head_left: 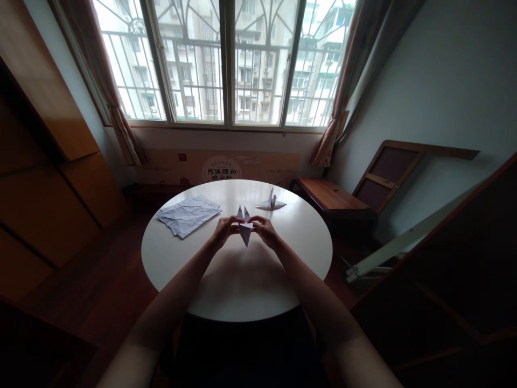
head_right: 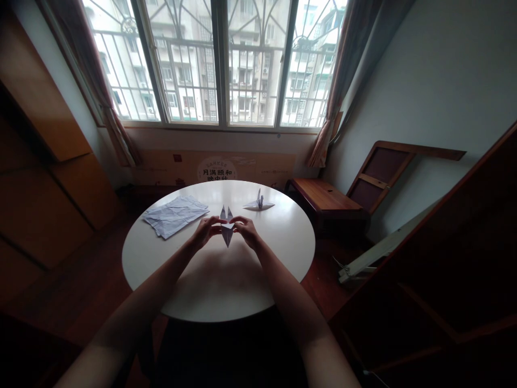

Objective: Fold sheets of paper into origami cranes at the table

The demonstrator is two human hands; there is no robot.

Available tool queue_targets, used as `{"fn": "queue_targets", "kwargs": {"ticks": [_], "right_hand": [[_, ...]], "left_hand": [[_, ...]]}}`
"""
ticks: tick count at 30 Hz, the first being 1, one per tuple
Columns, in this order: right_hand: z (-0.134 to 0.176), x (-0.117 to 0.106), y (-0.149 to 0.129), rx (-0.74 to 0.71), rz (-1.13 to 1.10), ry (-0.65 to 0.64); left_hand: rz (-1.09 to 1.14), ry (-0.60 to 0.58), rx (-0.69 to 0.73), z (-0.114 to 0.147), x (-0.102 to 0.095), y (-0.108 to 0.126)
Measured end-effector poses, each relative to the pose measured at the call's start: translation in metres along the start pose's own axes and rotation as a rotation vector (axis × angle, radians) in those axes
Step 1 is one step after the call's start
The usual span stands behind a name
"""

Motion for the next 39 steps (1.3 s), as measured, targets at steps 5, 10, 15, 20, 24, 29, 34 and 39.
{"fn": "queue_targets", "kwargs": {"ticks": [5, 10, 15, 20, 24, 29, 34, 39], "right_hand": [[0.001, 0.002, 0.000, 0.021, -0.032, -0.012], [-0.003, -0.004, 0.008, 0.011, 0.014, -0.015], [-0.006, -0.011, 0.014, 0.010, -0.046, 0.034], [-0.004, -0.009, 0.011, 0.066, -0.027, 0.018], [-0.003, -0.006, 0.010, 0.062, -0.023, -0.004], [-0.003, -0.006, 0.008, 0.032, -0.020, 0.040], [0.000, -0.003, 0.006, 0.093, -0.039, 0.019], [0.000, -0.002, 0.006, 0.103, -0.011, 0.021]], "left_hand": [[-0.131, 0.013, 0.028, -0.001, -0.002, -0.005], [-0.170, -0.001, 0.100, -0.002, -0.002, -0.006], [-0.142, -0.016, 0.121, -0.002, -0.002, -0.005], [-0.092, 0.005, 0.121, -0.003, -0.004, -0.006], [-0.102, -0.003, 0.081, -0.003, -0.004, -0.008], [-0.232, -0.031, 0.003, -0.001, 0.001, -0.009], [-0.184, -0.043, 0.028, -0.001, 0.001, -0.009], [-0.147, -0.057, 0.023, -0.002, 0.000, -0.010]]}}
Point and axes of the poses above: each hand's wrist, its own z-axis away from the middle knuckle, its own x-axis out of the palm, y = z × x, the point moved 3 cm from there along -z, towards the middle knuckle, and after that the axes turned 14 degrees about -z, right-handed, at the moved point
